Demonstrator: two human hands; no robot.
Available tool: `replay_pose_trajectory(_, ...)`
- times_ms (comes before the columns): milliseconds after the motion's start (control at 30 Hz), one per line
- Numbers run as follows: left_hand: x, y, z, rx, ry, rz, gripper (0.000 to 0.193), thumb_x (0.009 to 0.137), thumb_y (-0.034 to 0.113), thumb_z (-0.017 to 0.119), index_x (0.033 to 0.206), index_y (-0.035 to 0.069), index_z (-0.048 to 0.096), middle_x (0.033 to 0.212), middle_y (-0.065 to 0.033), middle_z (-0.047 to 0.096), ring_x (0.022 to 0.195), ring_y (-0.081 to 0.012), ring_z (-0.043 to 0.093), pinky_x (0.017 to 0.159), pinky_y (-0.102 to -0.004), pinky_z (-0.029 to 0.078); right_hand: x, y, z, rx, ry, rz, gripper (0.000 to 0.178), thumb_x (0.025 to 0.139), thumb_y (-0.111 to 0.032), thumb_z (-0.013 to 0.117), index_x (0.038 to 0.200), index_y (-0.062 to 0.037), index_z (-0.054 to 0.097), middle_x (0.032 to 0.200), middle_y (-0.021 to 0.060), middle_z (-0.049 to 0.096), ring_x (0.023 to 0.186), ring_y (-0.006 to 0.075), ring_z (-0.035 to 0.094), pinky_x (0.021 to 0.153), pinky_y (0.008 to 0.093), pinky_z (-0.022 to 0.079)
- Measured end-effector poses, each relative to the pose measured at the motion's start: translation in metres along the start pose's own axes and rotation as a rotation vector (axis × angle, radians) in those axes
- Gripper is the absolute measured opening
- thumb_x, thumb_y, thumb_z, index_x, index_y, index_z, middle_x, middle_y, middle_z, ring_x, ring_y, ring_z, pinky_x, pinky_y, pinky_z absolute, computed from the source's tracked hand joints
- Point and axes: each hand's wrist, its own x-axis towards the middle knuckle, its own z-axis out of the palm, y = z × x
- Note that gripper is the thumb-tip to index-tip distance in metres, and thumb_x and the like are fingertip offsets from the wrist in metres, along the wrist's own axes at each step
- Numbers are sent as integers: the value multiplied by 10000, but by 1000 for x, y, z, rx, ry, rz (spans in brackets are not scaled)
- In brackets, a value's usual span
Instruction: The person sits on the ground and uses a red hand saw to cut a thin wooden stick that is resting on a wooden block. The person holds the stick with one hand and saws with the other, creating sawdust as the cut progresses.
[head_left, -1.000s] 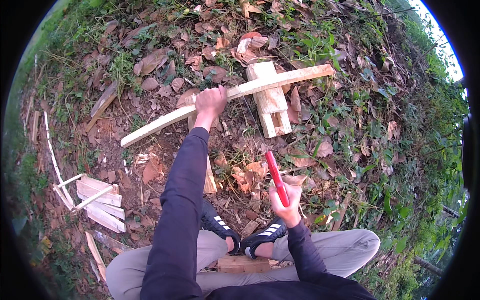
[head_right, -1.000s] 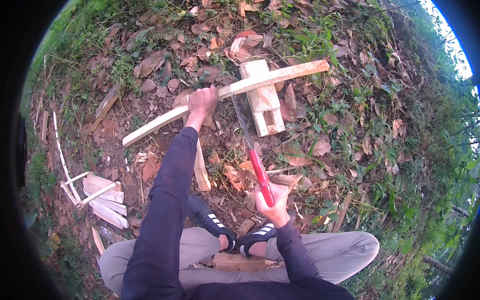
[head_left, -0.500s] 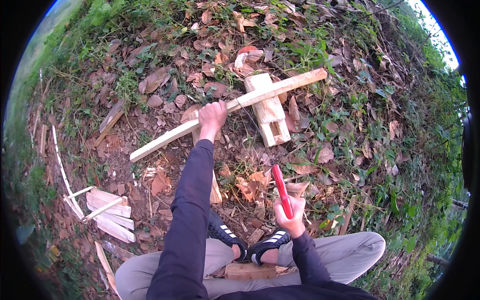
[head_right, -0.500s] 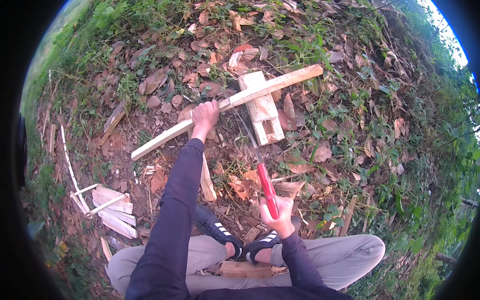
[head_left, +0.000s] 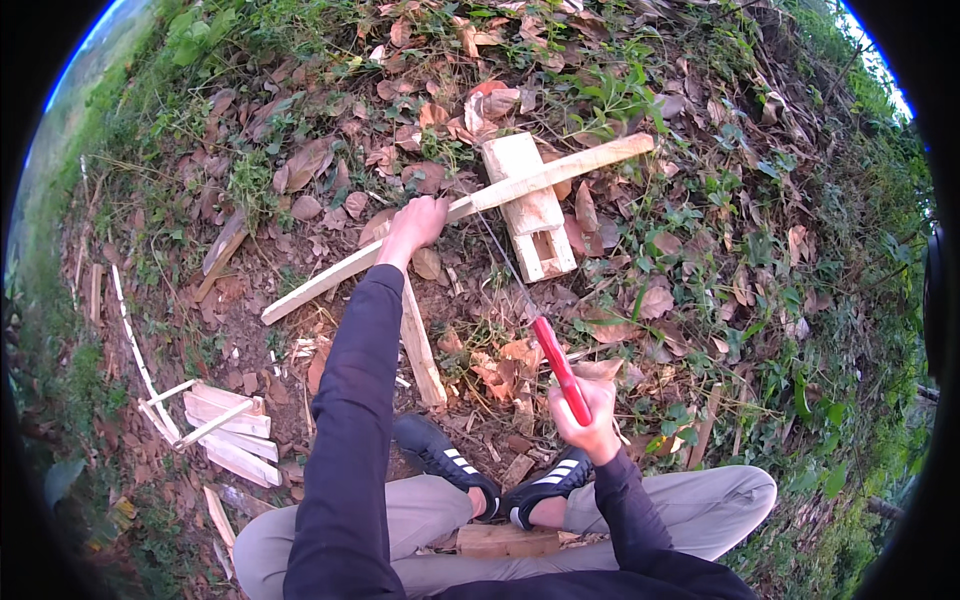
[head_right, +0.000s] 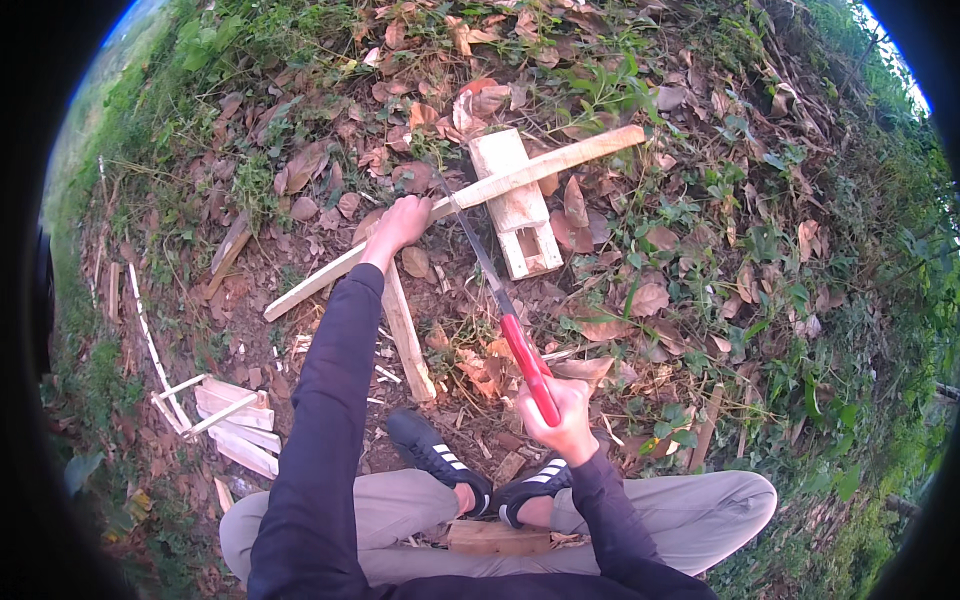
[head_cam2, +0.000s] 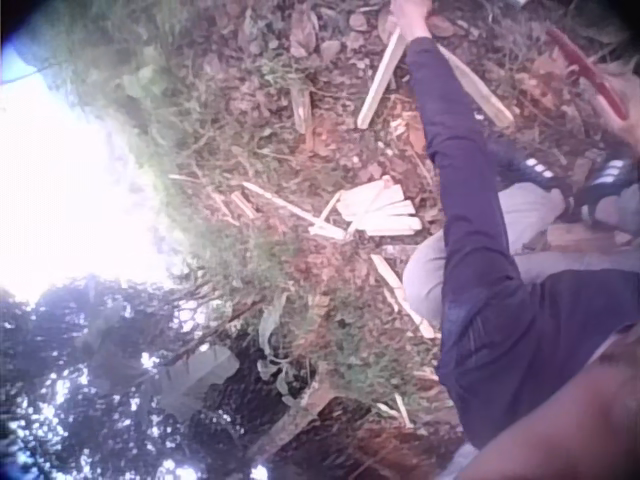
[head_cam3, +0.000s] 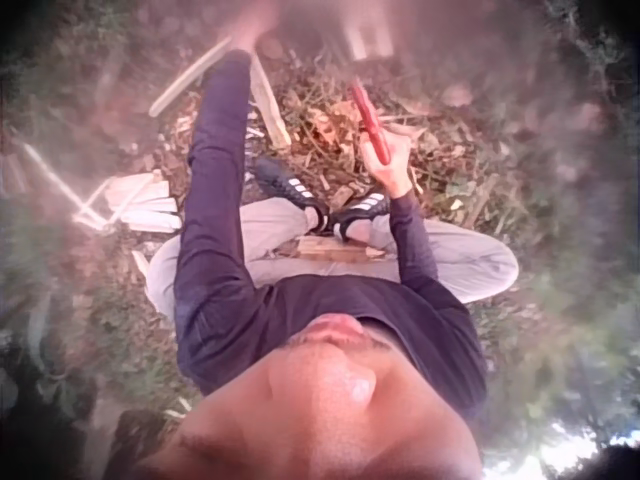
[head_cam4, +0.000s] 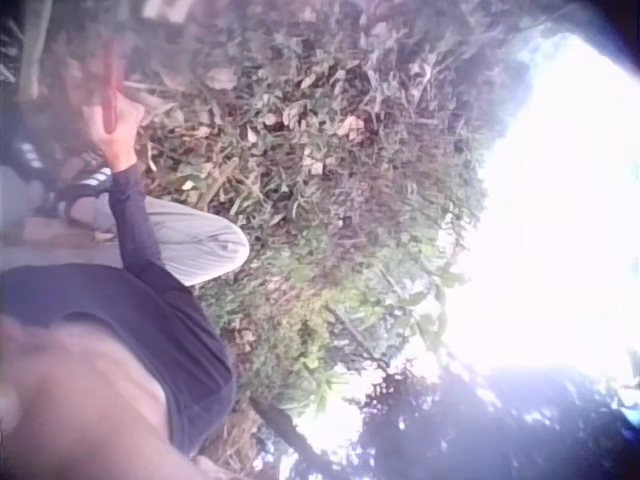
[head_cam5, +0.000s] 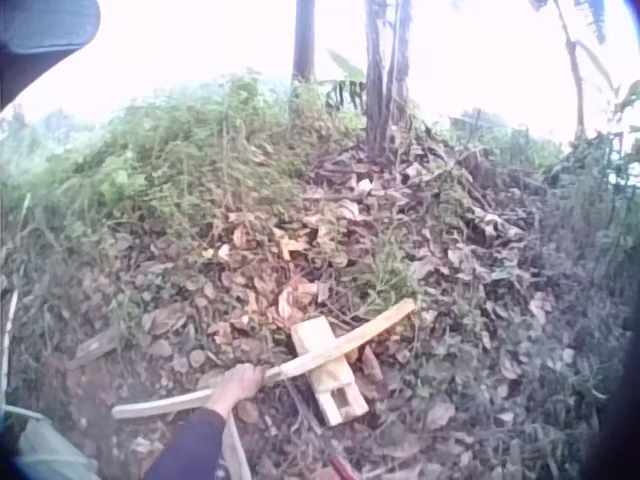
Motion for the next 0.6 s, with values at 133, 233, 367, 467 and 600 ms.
replay_pose_trajectory(133, -6, -1, 3, -19, -23, -65, 583, 989, 415, 358, 977, -44, 717, 1031, -319, 669, 1018, -456, 650, 931, -511, 495, -21, 10, 4, 62, 7, -12, 156, 764, -48, 642, 631, -18, 566, 490, 86, 480, 395, 219, 529, 454, 329, 408)
replay_pose_trajectory(233, 1, 4, 4, 111, 419, 8, 601, 997, 376, 347, 687, 11, 711, 694, -229, 681, 662, -406, 684, 703, -504, 540, 1, 5, 18, 101, 85, 10, 235, 784, -39, 646, 601, -28, 498, 470, 69, 411, 362, 196, 434, 432, 345, 343)
replay_pose_trajectory(367, -14, 2, 29, 107, 522, 38, 578, 979, 303, 341, 617, 29, 698, 579, -198, 642, 526, -378, 645, 593, -476, 513, -11, 8, 23, 101, 74, 27, 238, 782, -61, 646, 592, -40, 504, 462, 60, 410, 357, 178, 422, 430, 339, 342)
replay_pose_trajectory(467, -16, 4, 43, 114, 676, 20, 555, 947, 311, 388, 566, 45, 690, 552, -204, 628, 529, -365, 660, 560, -465, 525, -15, 4, 21, 96, 72, 33, 222, 775, -59, 647, 597, -41, 516, 460, 53, 406, 359, 167, 423, 427, 328, 346)
replay_pose_trajectory(600, -10, 5, 33, 89, 554, 14, 518, 931, 313, 411, 610, 37, 709, 603, -221, 647, 582, -391, 677, 629, -482, 546, -2, -4, 23, 66, 83, 56, 215, 793, -71, 647, 616, -36, 530, 465, 28, 411, 377, 135, 414, 430, 311, 340)
